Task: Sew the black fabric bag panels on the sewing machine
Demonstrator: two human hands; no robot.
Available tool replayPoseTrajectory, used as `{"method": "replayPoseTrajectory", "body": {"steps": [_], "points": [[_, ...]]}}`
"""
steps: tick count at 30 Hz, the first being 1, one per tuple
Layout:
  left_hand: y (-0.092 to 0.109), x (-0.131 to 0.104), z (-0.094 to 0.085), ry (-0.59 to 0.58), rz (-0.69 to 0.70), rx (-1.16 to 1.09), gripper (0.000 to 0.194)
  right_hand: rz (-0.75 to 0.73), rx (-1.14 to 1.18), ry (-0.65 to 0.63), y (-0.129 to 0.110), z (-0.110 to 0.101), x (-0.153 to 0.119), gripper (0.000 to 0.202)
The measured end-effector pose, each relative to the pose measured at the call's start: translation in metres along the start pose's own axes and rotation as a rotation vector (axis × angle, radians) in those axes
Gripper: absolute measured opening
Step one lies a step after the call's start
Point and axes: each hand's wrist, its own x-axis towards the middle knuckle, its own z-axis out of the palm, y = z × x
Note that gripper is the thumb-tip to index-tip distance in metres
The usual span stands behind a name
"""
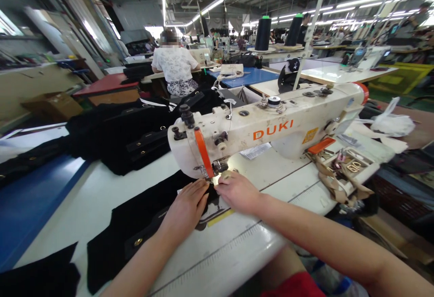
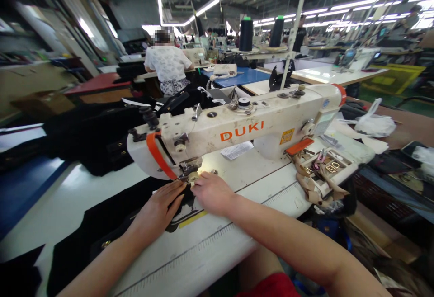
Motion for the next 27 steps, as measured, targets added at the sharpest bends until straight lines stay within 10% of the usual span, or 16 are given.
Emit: {"method": "replayPoseTrajectory", "body": {"steps": [8, 19, 22, 27], "points": [[-0.002, -0.006, -0.001, -0.005, -0.015, 0.039, 0.036, -0.001, 0.018, 0.075, -0.002, -0.005, -0.006, 0.018], [0.029, -0.085, -0.059, -0.026, -0.145, 0.252, 0.075, -0.028, 0.112, 0.221, -0.005, -0.002, -0.015, 0.019], [0.022, -0.11, -0.068, -0.137, -0.172, 0.246, 0.058, -0.026, 0.13, 0.224, -0.005, -0.002, -0.016, 0.019], [-0.013, -0.089, -0.107, -0.22, -0.569, 0.22, 0.043, -0.032, 0.173, 0.228, -0.006, -0.002, -0.016, 0.017]]}}
